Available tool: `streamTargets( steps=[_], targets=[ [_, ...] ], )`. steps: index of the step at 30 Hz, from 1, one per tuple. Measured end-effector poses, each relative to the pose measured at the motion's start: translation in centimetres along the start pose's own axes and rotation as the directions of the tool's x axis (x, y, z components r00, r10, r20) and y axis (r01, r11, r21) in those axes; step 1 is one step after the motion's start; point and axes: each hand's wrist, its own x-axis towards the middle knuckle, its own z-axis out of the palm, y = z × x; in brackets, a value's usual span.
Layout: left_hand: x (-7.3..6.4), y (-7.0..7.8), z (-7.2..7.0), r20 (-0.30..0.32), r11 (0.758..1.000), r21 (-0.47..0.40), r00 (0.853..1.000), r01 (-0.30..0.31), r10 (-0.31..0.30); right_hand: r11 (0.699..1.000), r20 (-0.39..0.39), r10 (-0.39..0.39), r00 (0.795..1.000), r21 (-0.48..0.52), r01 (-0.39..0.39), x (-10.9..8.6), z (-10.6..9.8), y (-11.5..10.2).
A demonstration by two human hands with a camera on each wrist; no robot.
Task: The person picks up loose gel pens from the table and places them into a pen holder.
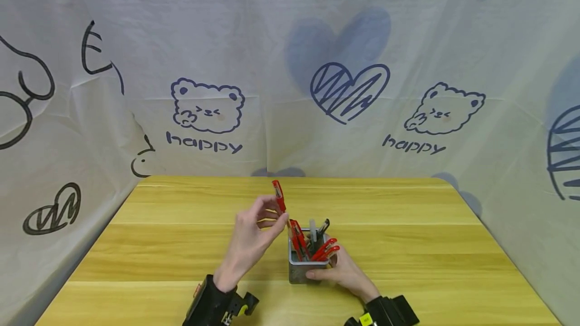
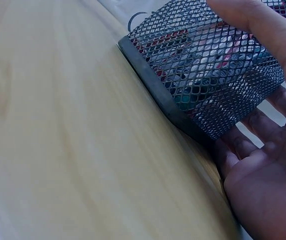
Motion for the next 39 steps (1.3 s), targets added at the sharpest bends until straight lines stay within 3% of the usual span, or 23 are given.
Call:
streamTargets(
  steps=[11, 20, 28, 39],
  targets=[
    [-0.76, -0.53, 0.77, 0.057, 1.000, 0.026, 0.998, 0.009, -0.010, 1.000, 0.006, 0.009, 1.000, 0.001, -0.009, 0.06, -0.07, 0.14],
    [-0.77, -0.52, 0.75, 0.138, 0.992, 0.128, 0.990, 0.012, -0.030, 1.000, 0.011, -0.004, 1.000, -0.004, 0.005, 0.06, -0.14, 0.28],
    [-0.71, -0.63, 0.52, 0.221, 0.991, 0.127, 0.973, 0.037, -0.065, 1.000, 0.008, -0.007, 1.000, -0.007, 0.007, 0.02, -0.19, 0.33],
    [-0.75, -0.86, 0.56, 0.290, 0.976, 0.210, 0.950, 0.050, -0.111, 1.000, 0.018, -0.006, 1.000, -0.001, 0.006, 0.09, -0.15, 0.18]
  ],
)
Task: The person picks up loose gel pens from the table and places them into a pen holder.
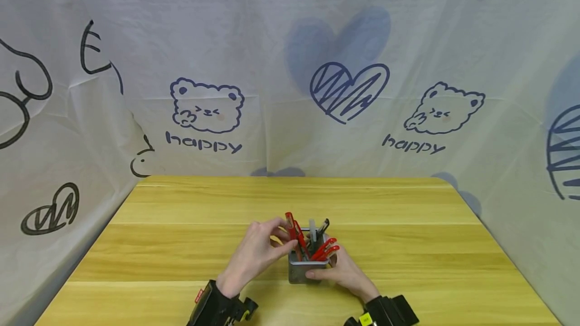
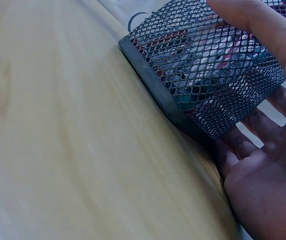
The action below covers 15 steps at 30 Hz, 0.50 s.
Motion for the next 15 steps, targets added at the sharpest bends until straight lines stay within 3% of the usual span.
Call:
streamTargets(
  steps=[9, 15],
  targets=[
    [-0.14, 0.23, -0.07, 0.035, 0.991, 0.125, 0.998, 0.045, -0.050, 0.999, 0.012, -0.032, 0.999, -0.012, 0.033, 0.09, 0.08, 0.10],
    [-0.02, 0.16, -0.22, 0.034, 0.991, 0.119, 0.997, 0.059, -0.063, 0.999, 0.014, -0.032, 0.999, -0.011, 0.032, 0.09, 0.07, -0.05]
  ],
)
